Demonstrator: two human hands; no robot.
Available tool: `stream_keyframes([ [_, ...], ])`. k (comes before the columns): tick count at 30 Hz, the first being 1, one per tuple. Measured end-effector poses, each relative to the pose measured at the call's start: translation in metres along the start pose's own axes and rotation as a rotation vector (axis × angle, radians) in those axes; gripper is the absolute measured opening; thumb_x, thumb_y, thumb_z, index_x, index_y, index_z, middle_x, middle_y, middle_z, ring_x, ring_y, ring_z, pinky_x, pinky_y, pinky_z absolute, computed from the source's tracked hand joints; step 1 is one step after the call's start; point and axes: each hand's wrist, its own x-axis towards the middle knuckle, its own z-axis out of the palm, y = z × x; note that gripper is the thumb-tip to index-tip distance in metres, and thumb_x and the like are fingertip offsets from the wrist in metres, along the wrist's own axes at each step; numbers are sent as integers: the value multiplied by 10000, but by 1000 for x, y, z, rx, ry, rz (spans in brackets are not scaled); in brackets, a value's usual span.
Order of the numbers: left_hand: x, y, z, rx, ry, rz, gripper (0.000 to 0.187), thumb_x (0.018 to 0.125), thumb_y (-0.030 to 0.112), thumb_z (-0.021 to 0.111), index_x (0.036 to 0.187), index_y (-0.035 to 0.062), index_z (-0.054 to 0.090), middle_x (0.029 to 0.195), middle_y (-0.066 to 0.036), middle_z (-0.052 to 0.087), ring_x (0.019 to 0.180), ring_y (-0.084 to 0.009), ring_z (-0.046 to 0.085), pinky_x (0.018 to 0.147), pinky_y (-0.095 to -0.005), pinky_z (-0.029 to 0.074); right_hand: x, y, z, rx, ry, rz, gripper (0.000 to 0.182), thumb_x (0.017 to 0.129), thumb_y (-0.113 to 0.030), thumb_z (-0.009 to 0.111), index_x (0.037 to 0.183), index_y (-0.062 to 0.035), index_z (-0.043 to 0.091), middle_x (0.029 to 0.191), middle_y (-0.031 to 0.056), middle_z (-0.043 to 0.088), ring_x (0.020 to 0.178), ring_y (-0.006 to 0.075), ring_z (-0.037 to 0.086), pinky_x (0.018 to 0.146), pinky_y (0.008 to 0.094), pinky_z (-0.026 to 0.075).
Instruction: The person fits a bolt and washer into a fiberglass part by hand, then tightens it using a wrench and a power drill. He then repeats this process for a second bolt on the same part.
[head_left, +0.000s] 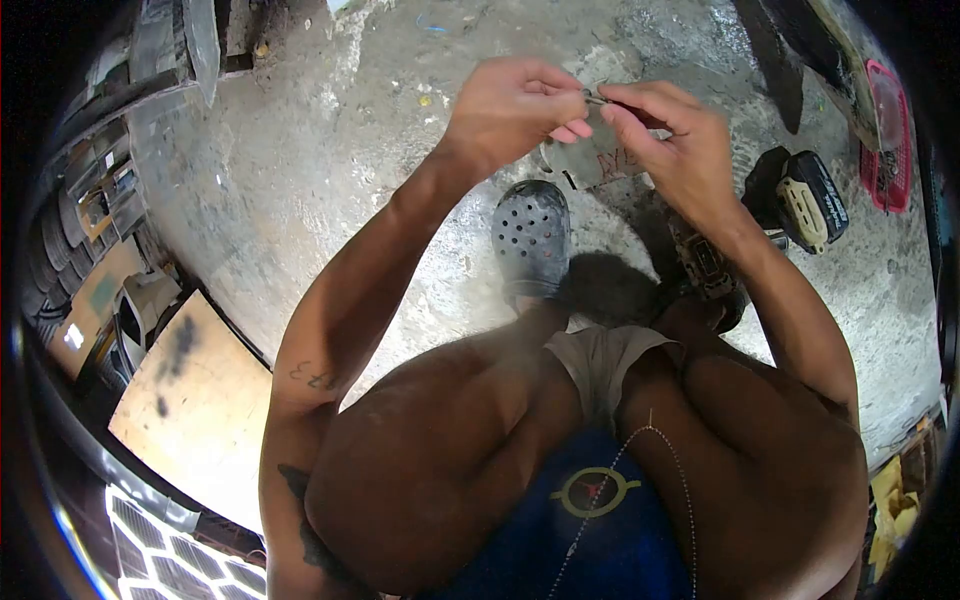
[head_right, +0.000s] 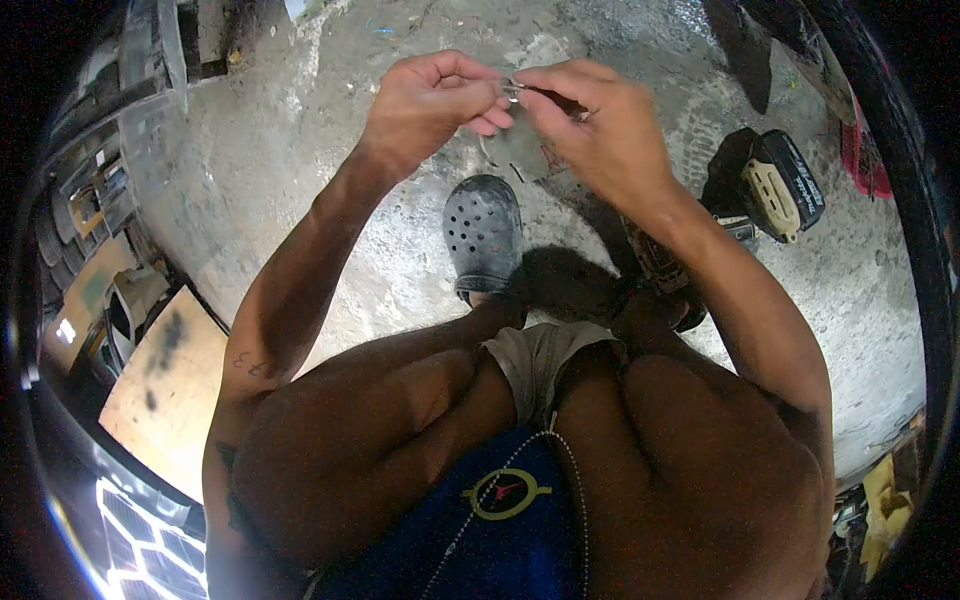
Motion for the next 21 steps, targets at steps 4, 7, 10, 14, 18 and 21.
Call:
stream_keyframes([
  [4, 0, -2, 2, -1, 26, 4, 260, 900, 96, 623, 1059, -106, 584, 915, -161, 680, 814, -194, 699, 722, -267, 570, 3, 3, -3, -22, -23, 54, 191, 862, -117, 693, 1041, -59, 722, 896, 96, 687, 796, 163, 653, 705, 279, 519],
  [7, 5, -11, -17, 49, 85, -16, 251, 898, 103, 627, 1046, -97, 595, 913, -150, 681, 814, -193, 698, 723, -266, 571, 2, 23, -6, 62, -28, 142, 194, 875, -135, 695, 1056, -68, 716, 900, 69, 692, 813, 130, 646, 738, 263, 508],
  [10, 6, -24, -39, 182, 255, -78, 242, 895, 108, 633, 1040, -84, 607, 921, -140, 681, 814, -193, 697, 726, -264, 569, 3, 38, -14, 177, 4, 255, 223, 889, -177, 699, 1064, -38, 686, 921, 38, 692, 846, 106, 644, 786, 247, 498],
  [14, 7, -24, -45, 130, 219, -86, 238, 893, 119, 641, 1038, -68, 620, 938, -136, 681, 825, -185, 696, 730, -259, 566, 15, 46, -22, 19, 21, 183, 218, 895, -194, 693, 1043, -34, 691, 868, 42, 696, 847, 114, 650, 783, 265, 504],
  [18, 16, 5, -18, 62, 122, -56, 232, 897, 124, 639, 1036, -60, 622, 942, -137, 682, 831, -182, 696, 728, -256, 562, 37, 29, -21, -83, 21, -26, 204, 904, -209, 677, 988, -23, 688, 799, 33, 678, 808, 135, 646, 741, 281, 505],
  [21, 27, 0, -17, 57, 141, -24, 233, 897, 125, 641, 1033, -62, 619, 939, -141, 683, 828, -189, 697, 726, -253, 561, 53, 30, -20, -178, -20, -43, 200, 887, -154, 687, 1056, -48, 703, 920, 58, 669, 823, 159, 649, 755, 269, 504],
])
